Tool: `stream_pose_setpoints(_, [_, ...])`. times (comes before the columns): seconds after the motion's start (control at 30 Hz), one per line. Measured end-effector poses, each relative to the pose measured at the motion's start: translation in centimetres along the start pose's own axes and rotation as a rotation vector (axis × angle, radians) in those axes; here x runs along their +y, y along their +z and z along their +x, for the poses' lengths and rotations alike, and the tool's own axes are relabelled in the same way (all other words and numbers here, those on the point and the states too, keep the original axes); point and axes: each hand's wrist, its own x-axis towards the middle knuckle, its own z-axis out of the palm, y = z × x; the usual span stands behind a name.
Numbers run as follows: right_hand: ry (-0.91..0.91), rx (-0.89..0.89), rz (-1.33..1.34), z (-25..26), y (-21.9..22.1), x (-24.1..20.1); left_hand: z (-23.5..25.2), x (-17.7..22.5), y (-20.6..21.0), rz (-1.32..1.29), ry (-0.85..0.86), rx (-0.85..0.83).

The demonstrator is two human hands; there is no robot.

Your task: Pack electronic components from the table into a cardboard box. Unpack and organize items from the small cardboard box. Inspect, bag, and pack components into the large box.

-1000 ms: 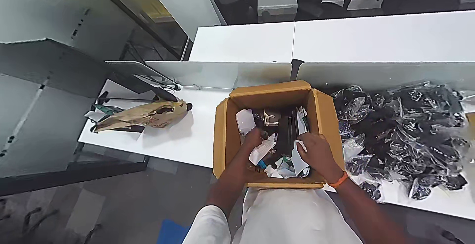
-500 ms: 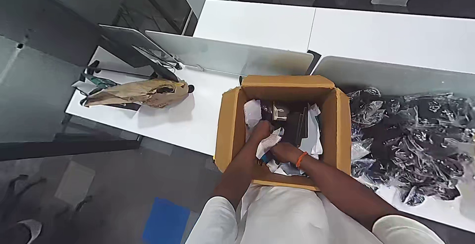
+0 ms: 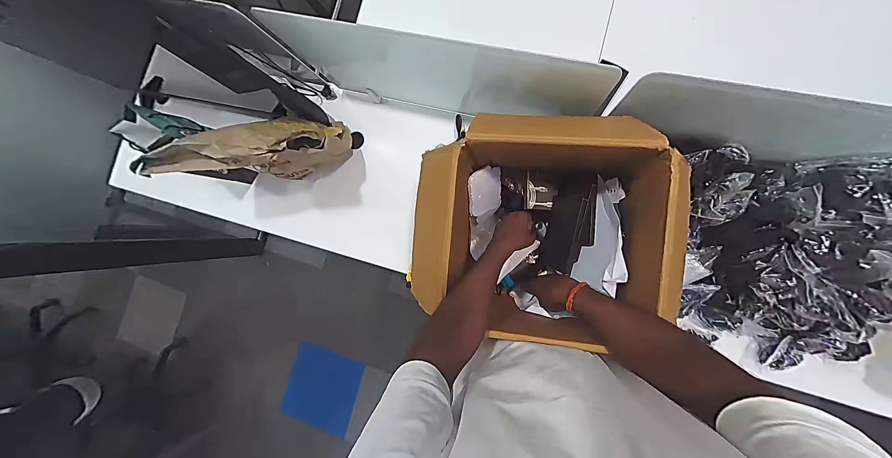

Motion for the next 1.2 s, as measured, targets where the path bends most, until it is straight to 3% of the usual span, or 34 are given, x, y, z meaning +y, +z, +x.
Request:
stream_pose_setpoints(0.4, [-0.013,-0.008,0.117,0.6,-1.0,-0.4,-0.9,0.4,-1.1,-0.212,0.007,0.142])
stream_pose_setpoints(0.57, [0.054,0.292,0.338,-1.6,-5.3,-0.4,-0.8,-0.5,-2.8,-0.508,-0.034,0.290])
stream_pose_setpoints(0.7, [-0.171,0.584,0.802,-6.0,-7.8,1.6,-0.9,-0.4,-3.2,-0.940,-0.020,0.334])
stream_pose_setpoints(0.83, [-0.493,0.763,1.181,-10.7,-8.5,2.7,-5.2,2.2,-5.2,-1.526,0.078,0.160])
stream_pose_setpoints(0.97, [-0.697,0.819,1.605,-12.6,-6.9,2.4,-10.9,4.8,-6.3,-1.614,0.202,0.002])
stream_pose_setpoints(1.07, [-0.694,0.881,1.766,-12.6,-6.0,2.2,-12.5,5.7,-4.8,-1.566,0.269,-0.096])
stream_pose_setpoints(1.2, [-0.503,0.967,1.687,-11.4,-6.2,2.0,-11.6,5.2,-1.4,-1.597,0.292,-0.121])
